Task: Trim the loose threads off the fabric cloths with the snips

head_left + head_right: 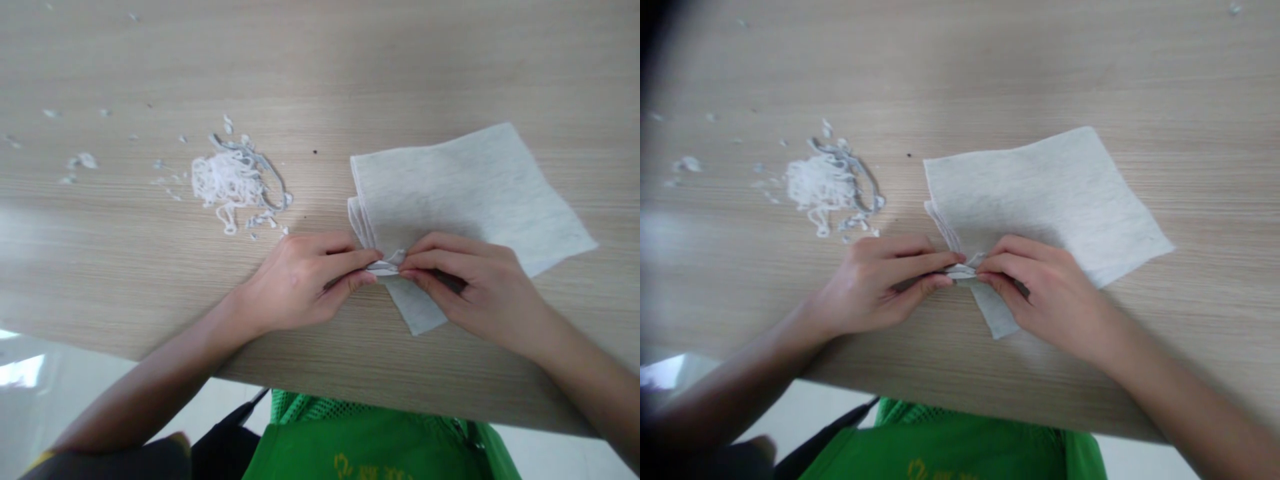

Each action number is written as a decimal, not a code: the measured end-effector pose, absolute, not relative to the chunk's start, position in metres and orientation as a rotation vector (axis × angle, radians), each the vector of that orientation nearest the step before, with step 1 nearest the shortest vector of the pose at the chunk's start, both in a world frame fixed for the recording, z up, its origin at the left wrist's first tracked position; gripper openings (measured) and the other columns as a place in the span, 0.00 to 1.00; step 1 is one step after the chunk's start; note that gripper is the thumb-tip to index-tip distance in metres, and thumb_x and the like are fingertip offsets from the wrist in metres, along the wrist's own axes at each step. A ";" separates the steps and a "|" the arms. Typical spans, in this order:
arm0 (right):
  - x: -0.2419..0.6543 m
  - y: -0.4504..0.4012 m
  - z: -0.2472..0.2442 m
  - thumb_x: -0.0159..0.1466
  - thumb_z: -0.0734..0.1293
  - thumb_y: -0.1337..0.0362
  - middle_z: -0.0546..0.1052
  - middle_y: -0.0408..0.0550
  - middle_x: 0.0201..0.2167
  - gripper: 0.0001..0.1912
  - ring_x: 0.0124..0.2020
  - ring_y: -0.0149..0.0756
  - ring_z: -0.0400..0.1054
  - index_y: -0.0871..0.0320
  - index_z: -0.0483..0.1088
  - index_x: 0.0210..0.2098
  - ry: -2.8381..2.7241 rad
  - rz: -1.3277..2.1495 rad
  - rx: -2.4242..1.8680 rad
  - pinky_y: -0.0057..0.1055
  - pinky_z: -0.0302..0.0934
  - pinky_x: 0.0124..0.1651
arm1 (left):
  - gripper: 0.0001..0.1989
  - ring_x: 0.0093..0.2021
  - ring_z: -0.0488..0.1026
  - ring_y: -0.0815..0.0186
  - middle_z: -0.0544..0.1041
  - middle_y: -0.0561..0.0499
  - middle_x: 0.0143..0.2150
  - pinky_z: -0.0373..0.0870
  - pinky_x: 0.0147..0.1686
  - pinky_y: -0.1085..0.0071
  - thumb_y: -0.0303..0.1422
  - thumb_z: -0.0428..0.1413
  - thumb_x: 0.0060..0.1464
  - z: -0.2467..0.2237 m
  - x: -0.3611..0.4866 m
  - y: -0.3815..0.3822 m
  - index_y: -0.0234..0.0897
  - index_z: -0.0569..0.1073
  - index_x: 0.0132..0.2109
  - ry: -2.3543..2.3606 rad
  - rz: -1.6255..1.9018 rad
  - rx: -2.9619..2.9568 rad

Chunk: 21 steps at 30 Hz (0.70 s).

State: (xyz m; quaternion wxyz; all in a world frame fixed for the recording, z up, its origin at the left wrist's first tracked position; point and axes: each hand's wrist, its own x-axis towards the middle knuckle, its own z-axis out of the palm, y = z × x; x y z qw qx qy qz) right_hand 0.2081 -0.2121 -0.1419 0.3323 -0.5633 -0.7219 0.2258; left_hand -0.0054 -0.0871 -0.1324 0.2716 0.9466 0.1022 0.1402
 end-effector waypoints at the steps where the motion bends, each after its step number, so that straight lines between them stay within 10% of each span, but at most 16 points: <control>1: 0.208 -0.212 -0.142 0.66 0.67 0.73 0.79 0.46 0.35 0.06 0.35 0.30 0.74 0.61 0.76 0.37 -1.884 0.584 -1.472 0.25 0.68 0.39 | 0.11 0.31 0.76 0.69 0.81 0.47 0.38 0.69 0.28 0.74 0.30 0.58 0.63 -0.133 -0.005 -0.087 0.30 0.79 0.49 0.272 0.389 2.549; 21: 0.210 -0.212 -0.146 0.69 0.64 0.70 0.78 0.47 0.36 0.06 0.36 0.31 0.73 0.60 0.74 0.37 -1.925 0.592 -1.455 0.27 0.67 0.40 | 0.11 0.34 0.77 0.67 0.81 0.48 0.38 0.71 0.30 0.73 0.32 0.57 0.64 -0.134 -0.007 -0.090 0.34 0.78 0.50 0.295 0.366 2.576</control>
